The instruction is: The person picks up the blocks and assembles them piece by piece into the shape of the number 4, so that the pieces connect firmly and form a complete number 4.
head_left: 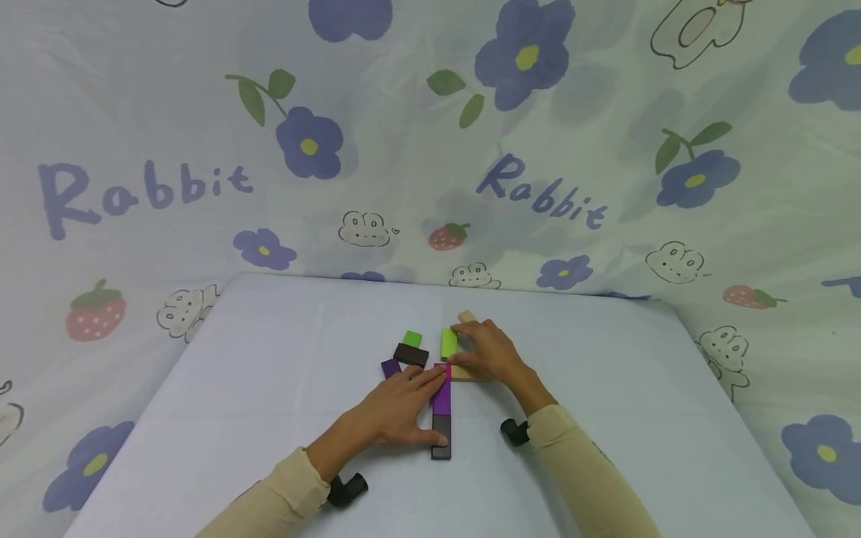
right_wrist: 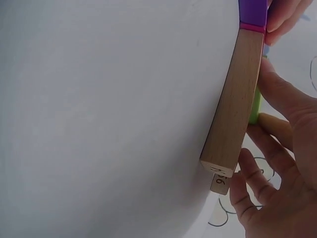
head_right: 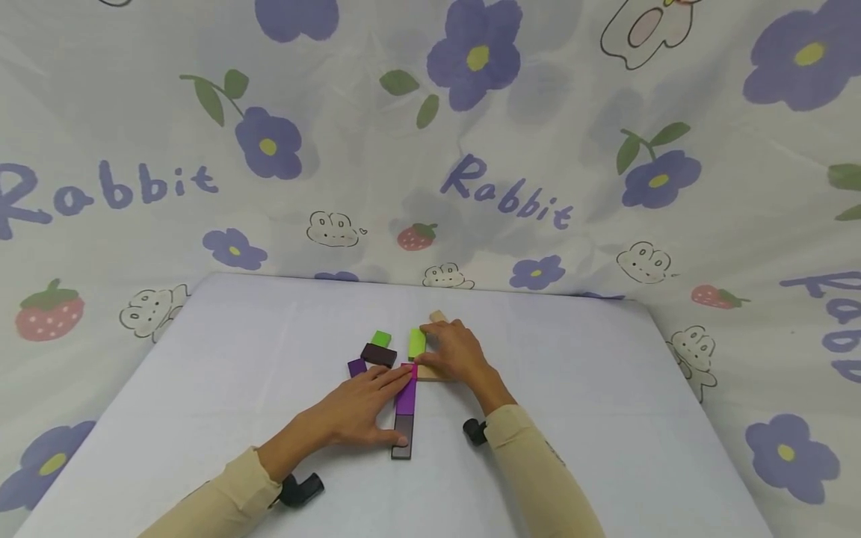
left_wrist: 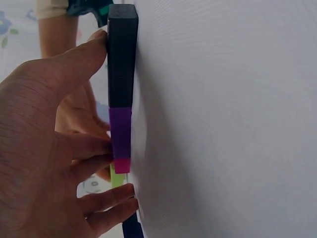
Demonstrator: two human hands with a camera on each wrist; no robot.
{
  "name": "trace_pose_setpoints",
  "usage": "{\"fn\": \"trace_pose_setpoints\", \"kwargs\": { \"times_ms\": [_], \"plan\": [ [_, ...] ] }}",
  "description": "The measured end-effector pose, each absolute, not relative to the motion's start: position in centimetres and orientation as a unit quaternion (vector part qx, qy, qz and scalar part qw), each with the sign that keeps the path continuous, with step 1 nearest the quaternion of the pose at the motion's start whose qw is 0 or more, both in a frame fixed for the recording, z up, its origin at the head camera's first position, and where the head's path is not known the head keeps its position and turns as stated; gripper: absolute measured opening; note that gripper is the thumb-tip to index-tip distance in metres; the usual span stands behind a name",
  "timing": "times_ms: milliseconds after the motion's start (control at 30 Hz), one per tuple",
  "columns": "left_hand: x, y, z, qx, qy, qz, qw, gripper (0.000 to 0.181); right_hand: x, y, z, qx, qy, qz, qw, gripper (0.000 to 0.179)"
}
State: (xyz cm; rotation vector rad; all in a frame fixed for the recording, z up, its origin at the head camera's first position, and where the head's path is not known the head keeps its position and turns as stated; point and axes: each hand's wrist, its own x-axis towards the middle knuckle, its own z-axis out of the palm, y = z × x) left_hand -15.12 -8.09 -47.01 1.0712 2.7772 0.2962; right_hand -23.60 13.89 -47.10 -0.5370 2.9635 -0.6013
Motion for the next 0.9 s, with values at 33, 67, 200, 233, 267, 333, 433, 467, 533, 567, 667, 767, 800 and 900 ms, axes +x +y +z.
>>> {"fn": "trace_pose_setpoints", "kwargs": {
  "times_ms": [33, 67, 200, 233, 267, 333, 433, 467, 533, 567, 667, 767, 800, 900],
  "plan": [
    [-15.14, -8.08, -47.0, 0.358, 0.926, 0.099, 0.074, 0.102, -23.64, 13.86, -47.08, -0.175, 0.964, -0.197, 0.036, 0.067],
    [-15.14, -8.08, -46.97, 0.359, 0.925, 0.099, 0.073, 0.102, -23.67, 13.83, -47.04, -0.176, 0.963, -0.199, 0.037, 0.067],
    [-15.16, -8.06, -46.81, 0.359, 0.925, 0.099, 0.071, 0.102, -23.91, 13.72, -47.09, -0.181, 0.961, -0.202, 0.041, 0.066],
    [-15.17, -8.06, -46.78, 0.359, 0.925, 0.099, 0.072, 0.102, -23.98, 13.69, -47.11, -0.183, 0.961, -0.204, 0.043, 0.066],
    [-15.17, -8.06, -46.75, 0.358, 0.925, 0.099, 0.073, 0.103, -24.04, 13.67, -47.14, -0.185, 0.96, -0.205, 0.046, 0.065],
    [-15.18, -8.07, -46.7, 0.358, 0.925, 0.101, 0.076, 0.103, -24.16, 13.65, -47.2, -0.189, 0.959, -0.205, 0.052, 0.065],
    [-15.19, -8.1, -46.62, 0.358, 0.925, 0.104, 0.079, 0.102, -24.24, 13.64, -47.2, -0.191, 0.957, -0.212, 0.061, 0.064],
    [-15.19, -8.12, -46.6, 0.358, 0.925, 0.104, 0.08, 0.102, -24.25, 13.64, -47.2, -0.191, 0.956, -0.212, 0.065, 0.064],
    [-15.18, -8.14, -46.56, 0.358, 0.924, 0.105, 0.081, 0.102, -24.25, 13.66, -47.21, -0.188, 0.956, -0.214, 0.07, 0.064],
    [-15.19, -8.15, -46.56, 0.358, 0.924, 0.105, 0.08, 0.102, -24.26, 13.66, -47.2, -0.187, 0.956, -0.214, 0.073, 0.064],
    [-15.18, -8.17, -46.53, 0.359, 0.924, 0.105, 0.079, 0.102, -24.27, 13.67, -47.17, -0.186, 0.956, -0.211, 0.08, 0.064],
    [-15.15, -8.17, -46.51, 0.36, 0.923, 0.107, 0.078, 0.102, -24.2, 13.66, -47.01, -0.183, 0.956, -0.211, 0.085, 0.064],
    [-15.14, -8.17, -46.51, 0.36, 0.923, 0.108, 0.078, 0.102, -24.16, 13.66, -46.94, -0.182, 0.956, -0.212, 0.087, 0.064],
    [-15.04, -8.16, -46.54, 0.36, 0.923, 0.11, 0.079, 0.103, -24.01, 13.63, -46.81, -0.179, 0.956, -0.214, 0.092, 0.064]
  ]
}}
